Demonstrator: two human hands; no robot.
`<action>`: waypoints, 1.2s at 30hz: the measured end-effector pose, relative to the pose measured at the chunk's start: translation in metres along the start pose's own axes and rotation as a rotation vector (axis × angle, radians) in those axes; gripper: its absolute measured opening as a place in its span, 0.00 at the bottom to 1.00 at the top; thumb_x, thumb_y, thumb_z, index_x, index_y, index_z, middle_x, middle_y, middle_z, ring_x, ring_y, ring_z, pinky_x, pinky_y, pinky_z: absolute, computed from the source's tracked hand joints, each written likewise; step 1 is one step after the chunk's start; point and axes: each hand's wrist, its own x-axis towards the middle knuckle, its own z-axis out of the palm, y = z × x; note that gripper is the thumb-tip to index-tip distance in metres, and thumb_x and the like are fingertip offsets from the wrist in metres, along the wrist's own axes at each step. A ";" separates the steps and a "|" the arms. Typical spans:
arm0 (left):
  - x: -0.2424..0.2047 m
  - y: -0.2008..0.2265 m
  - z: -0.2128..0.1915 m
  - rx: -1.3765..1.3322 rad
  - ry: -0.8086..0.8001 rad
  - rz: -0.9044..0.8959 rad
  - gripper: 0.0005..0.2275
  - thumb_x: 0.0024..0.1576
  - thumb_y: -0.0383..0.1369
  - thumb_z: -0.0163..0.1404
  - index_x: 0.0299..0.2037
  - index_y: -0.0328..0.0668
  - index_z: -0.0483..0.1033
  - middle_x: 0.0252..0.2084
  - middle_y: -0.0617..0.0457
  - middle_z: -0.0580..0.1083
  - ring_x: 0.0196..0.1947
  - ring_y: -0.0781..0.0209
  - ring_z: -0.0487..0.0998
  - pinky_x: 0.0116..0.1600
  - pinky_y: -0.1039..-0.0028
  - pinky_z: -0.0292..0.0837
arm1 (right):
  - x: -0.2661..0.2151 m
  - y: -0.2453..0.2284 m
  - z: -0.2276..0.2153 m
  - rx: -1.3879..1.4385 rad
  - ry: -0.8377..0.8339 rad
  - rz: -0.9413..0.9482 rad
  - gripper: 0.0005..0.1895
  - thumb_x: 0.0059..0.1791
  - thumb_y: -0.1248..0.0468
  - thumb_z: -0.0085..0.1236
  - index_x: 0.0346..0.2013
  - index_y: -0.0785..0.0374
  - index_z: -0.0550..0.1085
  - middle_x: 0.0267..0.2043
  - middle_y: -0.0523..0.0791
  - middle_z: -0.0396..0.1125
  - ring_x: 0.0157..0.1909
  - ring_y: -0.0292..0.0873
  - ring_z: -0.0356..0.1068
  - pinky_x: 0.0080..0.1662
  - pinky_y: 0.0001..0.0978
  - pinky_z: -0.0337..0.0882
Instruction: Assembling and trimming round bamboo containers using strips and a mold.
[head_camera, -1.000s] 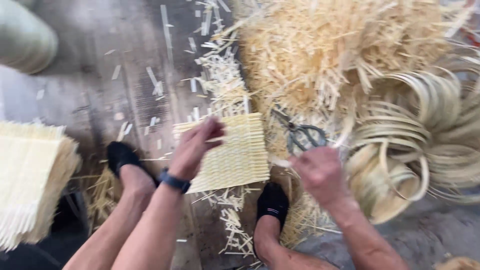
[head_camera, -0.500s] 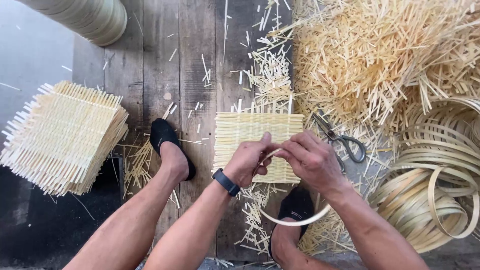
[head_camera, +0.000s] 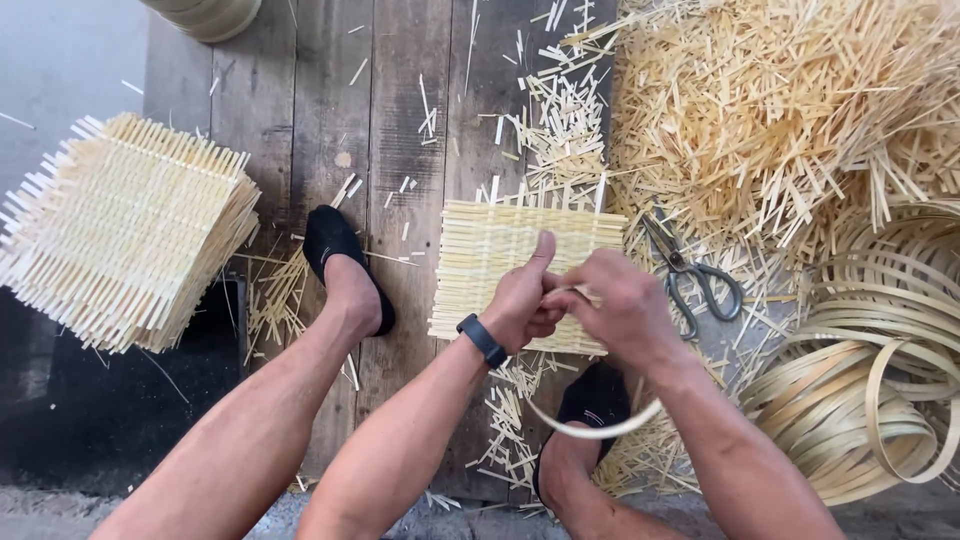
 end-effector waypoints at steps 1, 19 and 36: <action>0.000 -0.001 -0.007 -0.002 -0.060 0.038 0.30 0.61 0.63 0.42 0.21 0.45 0.69 0.15 0.61 0.63 0.10 0.72 0.52 0.15 0.78 0.44 | 0.004 0.005 -0.003 0.125 -0.009 0.094 0.19 0.45 0.52 0.64 0.35 0.67 0.76 0.34 0.46 0.69 0.33 0.41 0.72 0.31 0.29 0.73; 0.005 0.016 -0.071 -0.107 0.034 0.063 0.14 0.59 0.38 0.57 0.25 0.38 0.73 0.13 0.64 0.60 0.10 0.75 0.52 0.14 0.81 0.44 | -0.051 0.061 0.026 1.481 -0.093 0.950 0.20 0.56 0.56 0.58 0.45 0.76 0.77 0.24 0.39 0.61 0.25 0.31 0.59 0.26 0.22 0.62; -0.021 0.010 -0.065 -0.557 0.260 0.520 0.20 0.58 0.32 0.54 0.62 0.42 0.73 0.22 0.63 0.64 0.17 0.74 0.57 0.20 0.82 0.49 | 0.024 0.007 -0.013 0.433 -0.253 1.073 0.15 0.48 0.65 0.61 0.48 0.67 0.76 0.39 0.50 0.75 0.35 0.42 0.77 0.35 0.31 0.77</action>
